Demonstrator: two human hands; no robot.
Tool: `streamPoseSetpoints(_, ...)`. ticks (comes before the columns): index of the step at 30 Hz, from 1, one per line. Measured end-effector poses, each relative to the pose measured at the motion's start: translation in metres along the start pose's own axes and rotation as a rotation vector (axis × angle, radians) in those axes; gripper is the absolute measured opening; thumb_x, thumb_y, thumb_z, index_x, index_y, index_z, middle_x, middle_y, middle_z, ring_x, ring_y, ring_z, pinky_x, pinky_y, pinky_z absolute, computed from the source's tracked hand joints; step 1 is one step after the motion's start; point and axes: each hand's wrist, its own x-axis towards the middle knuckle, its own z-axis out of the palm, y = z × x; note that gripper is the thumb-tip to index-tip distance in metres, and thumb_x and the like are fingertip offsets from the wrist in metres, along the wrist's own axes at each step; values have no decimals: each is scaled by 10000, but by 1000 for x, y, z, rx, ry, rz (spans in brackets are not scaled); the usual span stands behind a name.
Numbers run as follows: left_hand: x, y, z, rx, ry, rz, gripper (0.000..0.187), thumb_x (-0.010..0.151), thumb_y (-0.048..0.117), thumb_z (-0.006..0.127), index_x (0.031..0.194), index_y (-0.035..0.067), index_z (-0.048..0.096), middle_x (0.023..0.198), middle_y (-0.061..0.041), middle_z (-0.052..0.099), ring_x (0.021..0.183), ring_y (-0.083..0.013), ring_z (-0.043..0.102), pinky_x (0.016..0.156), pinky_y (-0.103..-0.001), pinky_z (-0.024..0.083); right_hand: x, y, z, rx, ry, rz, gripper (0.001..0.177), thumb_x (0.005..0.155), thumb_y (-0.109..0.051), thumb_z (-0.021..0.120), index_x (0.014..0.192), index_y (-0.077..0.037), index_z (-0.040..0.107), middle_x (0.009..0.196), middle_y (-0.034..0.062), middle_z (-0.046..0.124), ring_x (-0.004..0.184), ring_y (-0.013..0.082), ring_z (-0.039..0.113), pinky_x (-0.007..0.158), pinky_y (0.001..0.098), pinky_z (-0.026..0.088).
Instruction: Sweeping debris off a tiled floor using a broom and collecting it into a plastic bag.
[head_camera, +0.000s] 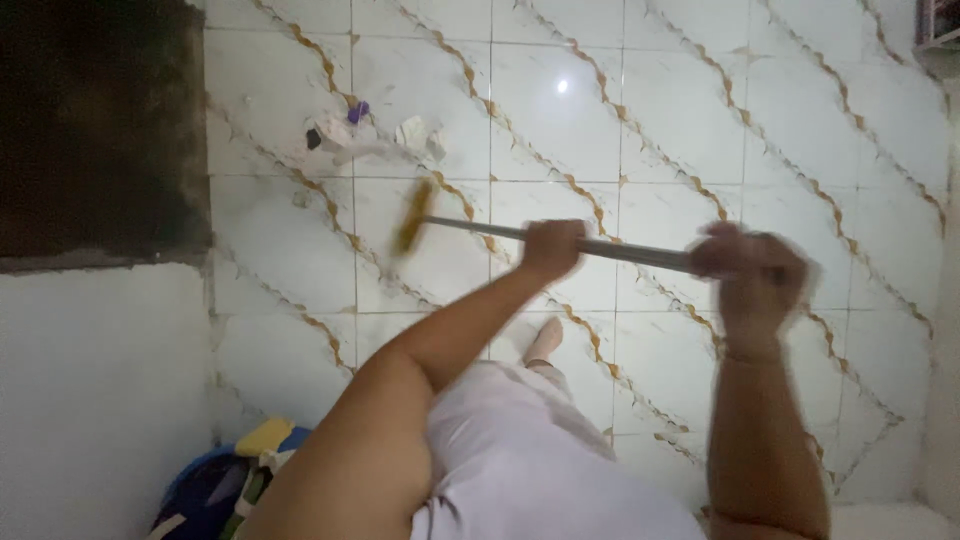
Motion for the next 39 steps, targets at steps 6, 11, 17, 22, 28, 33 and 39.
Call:
streamPoseSetpoints(6, 37, 95, -2, -243, -111, 143, 123, 874, 227, 582, 840, 231, 700, 775, -33, 738, 795, -311, 713, 738, -536, 471, 42, -48, 31, -584, -231, -93, 314, 1108, -91, 597, 799, -106, 649, 657, 20, 630, 557, 135, 624, 995, 408, 536)
streamPoseSetpoints(11, 57, 10, 47, -404, 2, 89, 143, 775, 298, 669, 866, 188, 673, 819, -83, 712, 833, -331, 699, 719, -521, 499, 69, -5, 51, -573, -596, 45, 246, 887, -128, 755, 720, -16, 612, 637, 86, 567, 631, 180, 576, 901, 407, 558)
streamPoseSetpoints(17, 63, -77, -3, 42, -53, -200, 48, 808, 186, 679, 822, 195, 723, 859, -86, 736, 889, -345, 696, 748, -542, 494, 45, 94, 34, -112, -379, 156, 327, 1051, -214, 631, 786, -26, 666, 798, 48, 699, 759, 142, 659, 939, 354, 563)
streamPoseSetpoints(22, 90, -102, -9, 257, 149, -256, 87, 709, 120, 728, 743, 197, 750, 787, -47, 754, 869, -310, 707, 766, -581, 483, 56, 153, -7, -152, -373, 436, 261, 1033, -202, 573, 1008, -3, 741, 916, 91, 747, 801, 154, 640, 731, 316, 545)
streamPoseSetpoints(28, 201, 75, 29, 25, 80, -192, 93, 872, 210, 671, 808, 160, 718, 789, -137, 711, 791, -383, 693, 719, -569, 480, 189, 53, -151, 401, -163, 244, 287, 1144, -228, 597, 941, -34, 658, 871, 150, 730, 690, 178, 657, 761, 359, 556)
streamPoseSetpoints(33, 241, 172, 48, -342, -108, 18, 70, 831, 205, 638, 890, 230, 665, 807, -33, 733, 848, -308, 718, 818, -539, 486, 226, 15, -167, -123, -235, 36, 411, 1147, 75, 567, 745, -10, 561, 634, 98, 565, 524, 154, 532, 474, 265, 416)
streamPoseSetpoints(39, 234, 104, 102, -205, 8, -54, 122, 766, 142, 652, 857, 214, 691, 853, -59, 746, 886, -339, 701, 769, -566, 438, 213, 58, -130, -411, -549, -90, 261, 964, -129, 701, 725, -56, 625, 636, 46, 623, 609, 125, 607, 973, 410, 565)
